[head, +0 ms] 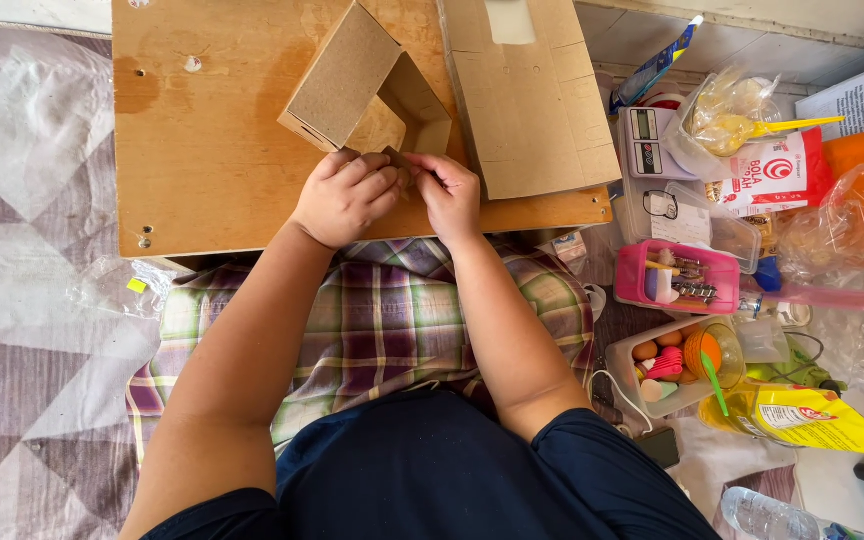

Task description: Assembling a cardboard pastry box by folding along pre-scored lines and tucking in the flaps.

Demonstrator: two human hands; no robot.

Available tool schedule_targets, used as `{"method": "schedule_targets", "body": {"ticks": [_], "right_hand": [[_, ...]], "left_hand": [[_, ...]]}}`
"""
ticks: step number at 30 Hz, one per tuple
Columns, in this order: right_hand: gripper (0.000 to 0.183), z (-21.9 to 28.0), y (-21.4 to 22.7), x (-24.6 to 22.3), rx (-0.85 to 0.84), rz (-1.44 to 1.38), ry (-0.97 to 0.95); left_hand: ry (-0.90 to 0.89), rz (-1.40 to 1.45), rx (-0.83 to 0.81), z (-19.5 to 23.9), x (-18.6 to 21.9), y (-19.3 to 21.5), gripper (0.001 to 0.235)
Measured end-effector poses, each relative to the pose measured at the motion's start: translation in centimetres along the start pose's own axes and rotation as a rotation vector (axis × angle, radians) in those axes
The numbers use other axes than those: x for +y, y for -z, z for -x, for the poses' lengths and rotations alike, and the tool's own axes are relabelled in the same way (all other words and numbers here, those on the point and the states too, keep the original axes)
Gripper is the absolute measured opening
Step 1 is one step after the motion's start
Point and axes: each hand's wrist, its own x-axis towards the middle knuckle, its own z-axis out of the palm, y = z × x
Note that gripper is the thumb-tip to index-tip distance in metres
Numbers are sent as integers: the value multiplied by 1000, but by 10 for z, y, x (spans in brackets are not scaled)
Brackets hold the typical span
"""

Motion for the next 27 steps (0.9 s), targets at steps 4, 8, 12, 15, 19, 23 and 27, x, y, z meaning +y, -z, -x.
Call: {"method": "schedule_targets", "body": {"ticks": [4,8,12,15,19,23,27], "right_hand": [[17,-3,3,2,-21,-9,-76],[19,-17,14,-5,-123,0,-163],[20,-39,27,-27,-313,105,-214],[20,-50,32,-25,-436,217,-266],[20,-62,35,-37,-528,241,-306],[20,-69,41,-49,-625,198,-400],[19,-83,43,-38,-789,156,-466]], "left_hand": [[12,-8,-7,-2,0,0,25],[24,-8,0,-1,0,0,25],[28,-17,-3,4,0,-1,25],[35,-57,-4,10,2,-7,27],[43,-75,-6,10,2,-8,28],[45,-92,-2,10,3,-8,29],[40,-81,-6,5,3,-4,28]]}}
